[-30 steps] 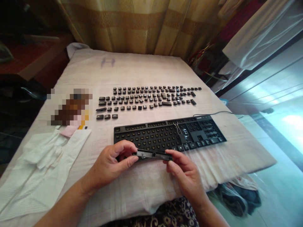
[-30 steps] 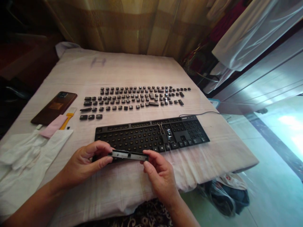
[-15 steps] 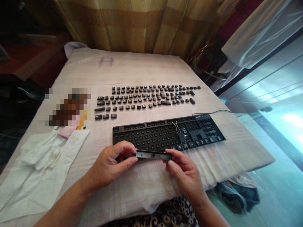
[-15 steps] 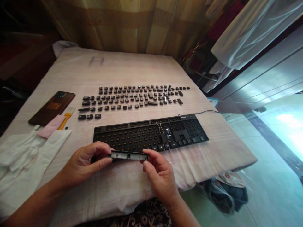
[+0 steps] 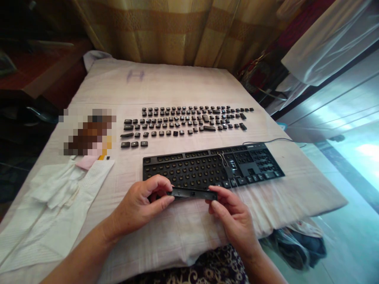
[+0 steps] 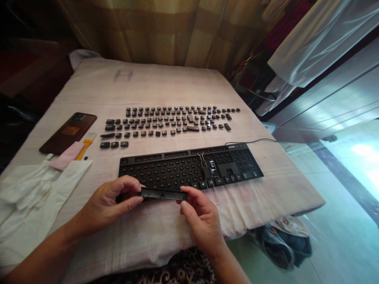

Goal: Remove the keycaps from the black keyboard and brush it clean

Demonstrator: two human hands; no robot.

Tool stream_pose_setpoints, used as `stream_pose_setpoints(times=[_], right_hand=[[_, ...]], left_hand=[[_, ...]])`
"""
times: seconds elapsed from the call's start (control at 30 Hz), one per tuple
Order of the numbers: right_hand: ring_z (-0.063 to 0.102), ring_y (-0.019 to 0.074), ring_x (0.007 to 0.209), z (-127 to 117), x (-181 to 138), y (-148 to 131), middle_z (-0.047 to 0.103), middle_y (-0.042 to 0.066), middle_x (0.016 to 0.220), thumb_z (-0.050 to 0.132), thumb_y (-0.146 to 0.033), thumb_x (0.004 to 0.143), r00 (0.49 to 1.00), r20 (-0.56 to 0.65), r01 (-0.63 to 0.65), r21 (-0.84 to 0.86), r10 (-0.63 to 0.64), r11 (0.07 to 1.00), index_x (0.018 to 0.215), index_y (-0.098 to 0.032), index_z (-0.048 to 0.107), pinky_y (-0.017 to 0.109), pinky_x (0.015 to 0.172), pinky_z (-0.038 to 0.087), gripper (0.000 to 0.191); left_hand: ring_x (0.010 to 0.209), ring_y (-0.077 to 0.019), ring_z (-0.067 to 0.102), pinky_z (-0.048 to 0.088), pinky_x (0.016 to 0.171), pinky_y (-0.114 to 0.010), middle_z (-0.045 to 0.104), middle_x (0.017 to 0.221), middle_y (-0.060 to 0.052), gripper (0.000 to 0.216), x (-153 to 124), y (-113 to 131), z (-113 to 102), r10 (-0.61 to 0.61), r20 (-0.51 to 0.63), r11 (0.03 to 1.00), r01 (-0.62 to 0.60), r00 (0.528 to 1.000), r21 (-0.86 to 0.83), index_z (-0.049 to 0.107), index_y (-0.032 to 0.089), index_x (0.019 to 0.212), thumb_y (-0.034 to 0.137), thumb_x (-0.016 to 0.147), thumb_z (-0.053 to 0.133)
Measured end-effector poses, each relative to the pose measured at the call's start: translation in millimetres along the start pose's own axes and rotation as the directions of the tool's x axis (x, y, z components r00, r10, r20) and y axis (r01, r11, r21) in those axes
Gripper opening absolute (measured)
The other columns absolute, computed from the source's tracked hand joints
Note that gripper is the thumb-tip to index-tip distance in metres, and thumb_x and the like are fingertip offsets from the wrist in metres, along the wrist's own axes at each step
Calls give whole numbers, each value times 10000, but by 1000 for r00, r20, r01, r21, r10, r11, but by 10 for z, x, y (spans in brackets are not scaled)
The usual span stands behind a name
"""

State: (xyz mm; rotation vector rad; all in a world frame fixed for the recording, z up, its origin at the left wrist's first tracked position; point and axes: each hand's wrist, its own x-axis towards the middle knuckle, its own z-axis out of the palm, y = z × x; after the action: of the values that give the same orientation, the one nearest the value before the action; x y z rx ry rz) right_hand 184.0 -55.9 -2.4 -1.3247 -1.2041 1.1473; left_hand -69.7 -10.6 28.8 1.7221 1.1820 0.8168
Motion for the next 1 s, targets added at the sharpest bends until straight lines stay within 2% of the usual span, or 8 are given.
stream_pose_setpoints(times=[0.23,0.4,0.5,0.57,0.67,0.73,1.0], right_hand=[[668,145,630,4,-2,-11,704,4,719,699,-299,890,1000,-5,0,24,0,1000,1150,-256,752,235,602,565,268],[673,154,642,11,-7,-22,719,13,746,699,-314,892,999,-25,-26,5,26,1000,1151,-252,752,254,614,577,271],[674,161,638,-5,-1,-20,722,19,745,691,-335,900,1000,-9,-18,-5,18,1000,1153,-241,749,263,607,579,276],[678,155,648,-17,7,-27,732,19,766,688,-323,905,999,7,-31,-3,31,1000,1157,-248,745,256,615,576,269],[680,150,648,-19,20,-54,739,16,761,677,-304,907,999,16,-47,0,47,999,1153,-247,741,249,620,570,260],[673,149,625,-8,28,-77,727,8,722,673,-304,901,999,1,-38,0,38,999,1135,-239,743,248,604,566,253],[662,146,593,25,43,-124,680,-7,668,685,-310,868,1000,-12,-17,-13,17,1000,1098,-220,746,249,572,562,254]], left_hand=[[566,-91,579,441,518,-176,669,690,46,89,19,25,2,-47,23,999,47,999,-2,635,211,880,288,842,659],[565,-91,581,453,519,-178,679,697,38,86,0,30,-5,-22,18,1000,22,1000,2,653,207,879,287,849,659],[551,-87,587,456,509,-171,695,705,38,107,-8,20,-12,47,16,998,-48,999,39,695,212,962,257,872,659],[606,-91,640,492,556,-170,742,785,20,172,-3,9,-17,136,46,987,-139,990,77,716,225,1053,210,898,642],[790,-118,728,555,710,-194,789,953,-14,246,14,-17,-26,295,126,944,-310,947,117,718,242,1131,148,939,597],[850,-132,746,569,761,-210,795,983,-22,256,23,-39,-32,361,153,913,-382,920,145,715,243,1145,136,950,588],[783,-135,756,571,725,-212,801,908,-8,181,22,-39,-50,406,117,877,-422,906,230,711,236,1076,160,957,598]])
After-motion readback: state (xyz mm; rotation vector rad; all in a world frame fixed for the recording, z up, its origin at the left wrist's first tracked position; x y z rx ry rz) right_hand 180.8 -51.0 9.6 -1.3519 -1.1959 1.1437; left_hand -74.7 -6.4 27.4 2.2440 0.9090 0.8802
